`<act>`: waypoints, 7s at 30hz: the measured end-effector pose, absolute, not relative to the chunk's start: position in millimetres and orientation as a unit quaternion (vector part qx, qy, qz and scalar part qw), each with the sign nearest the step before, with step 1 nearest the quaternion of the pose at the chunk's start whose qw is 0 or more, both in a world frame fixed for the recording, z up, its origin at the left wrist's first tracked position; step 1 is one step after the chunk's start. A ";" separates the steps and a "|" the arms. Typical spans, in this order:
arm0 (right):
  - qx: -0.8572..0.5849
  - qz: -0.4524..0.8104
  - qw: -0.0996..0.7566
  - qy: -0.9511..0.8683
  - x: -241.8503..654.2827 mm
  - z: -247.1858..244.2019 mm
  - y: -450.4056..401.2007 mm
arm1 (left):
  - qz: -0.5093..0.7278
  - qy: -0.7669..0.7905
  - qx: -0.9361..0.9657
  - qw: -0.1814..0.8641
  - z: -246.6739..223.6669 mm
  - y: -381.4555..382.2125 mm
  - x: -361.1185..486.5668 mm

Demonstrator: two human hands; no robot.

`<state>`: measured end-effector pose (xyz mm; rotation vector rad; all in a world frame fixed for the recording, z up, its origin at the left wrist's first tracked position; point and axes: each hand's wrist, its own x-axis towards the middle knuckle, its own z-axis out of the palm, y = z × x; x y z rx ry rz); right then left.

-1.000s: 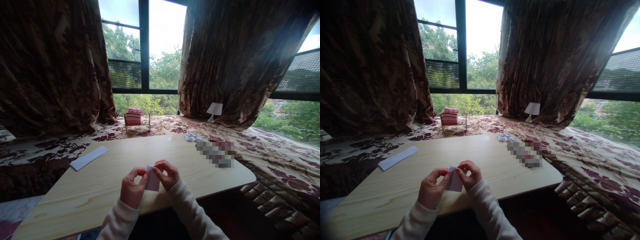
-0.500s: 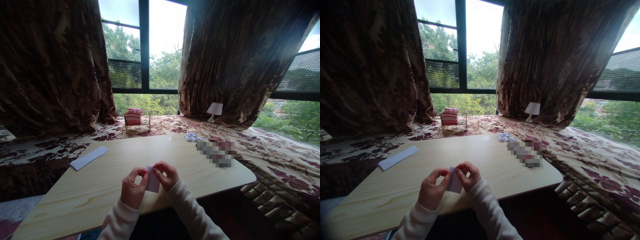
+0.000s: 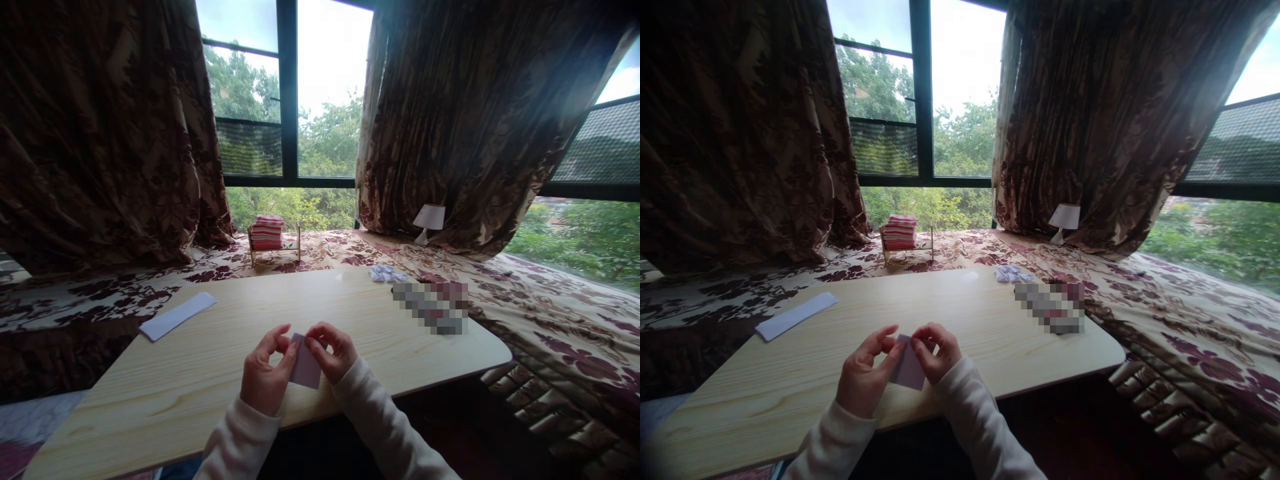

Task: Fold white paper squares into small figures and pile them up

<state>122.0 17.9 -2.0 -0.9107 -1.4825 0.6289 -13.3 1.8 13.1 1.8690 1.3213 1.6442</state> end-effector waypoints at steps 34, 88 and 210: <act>-0.434 0.292 0.687 -0.505 114.2 2.7 21.8 | 0.458 0.413 0.688 0.381 20.9 -2.8 -1.9; -0.431 0.323 0.635 -0.554 117.8 -1.2 24.1 | 0.406 0.452 0.741 0.286 22.5 -4.1 -24.5; -0.306 0.362 0.593 -0.651 143.6 -6.0 27.4 | 0.429 0.337 0.407 0.733 20.2 17.2 -12.0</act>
